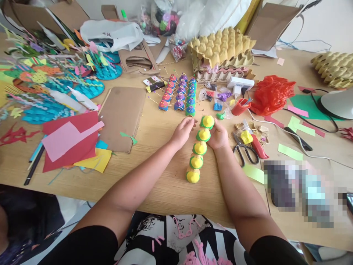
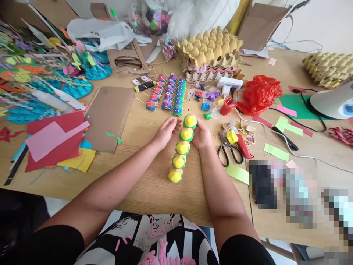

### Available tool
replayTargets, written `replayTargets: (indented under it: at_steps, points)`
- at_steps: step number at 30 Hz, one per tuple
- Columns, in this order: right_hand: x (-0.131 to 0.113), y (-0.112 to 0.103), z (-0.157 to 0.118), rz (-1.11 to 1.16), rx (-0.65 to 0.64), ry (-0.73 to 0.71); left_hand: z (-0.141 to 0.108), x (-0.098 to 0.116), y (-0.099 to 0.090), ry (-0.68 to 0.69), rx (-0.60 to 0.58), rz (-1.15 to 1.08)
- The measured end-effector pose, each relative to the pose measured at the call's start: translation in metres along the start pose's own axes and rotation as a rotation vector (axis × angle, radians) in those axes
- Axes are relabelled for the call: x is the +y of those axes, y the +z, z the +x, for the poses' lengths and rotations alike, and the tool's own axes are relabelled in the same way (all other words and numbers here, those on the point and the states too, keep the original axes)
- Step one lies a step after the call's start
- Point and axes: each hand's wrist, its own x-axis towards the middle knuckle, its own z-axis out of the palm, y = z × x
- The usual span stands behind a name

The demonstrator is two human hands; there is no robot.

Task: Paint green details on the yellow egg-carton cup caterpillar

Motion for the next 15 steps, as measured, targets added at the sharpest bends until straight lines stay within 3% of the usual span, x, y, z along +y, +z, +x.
replayTargets:
  at_steps: [3,6,12,15]
  points:
    - [0.003,-0.001,0.001,0.003,-0.021,-0.004,0.009,-0.002,0.001,-0.109,-0.130,-0.134]
    - [0.006,-0.001,0.003,-0.016,-0.045,-0.013,0.010,-0.010,0.000,-0.119,-0.266,-0.263]
    - [0.008,-0.001,0.004,-0.003,-0.030,-0.012,0.011,-0.011,-0.006,-0.141,-0.417,-0.384]
    - [0.007,-0.001,0.004,0.013,-0.019,0.013,0.012,-0.008,-0.005,-0.173,-0.430,-0.396]
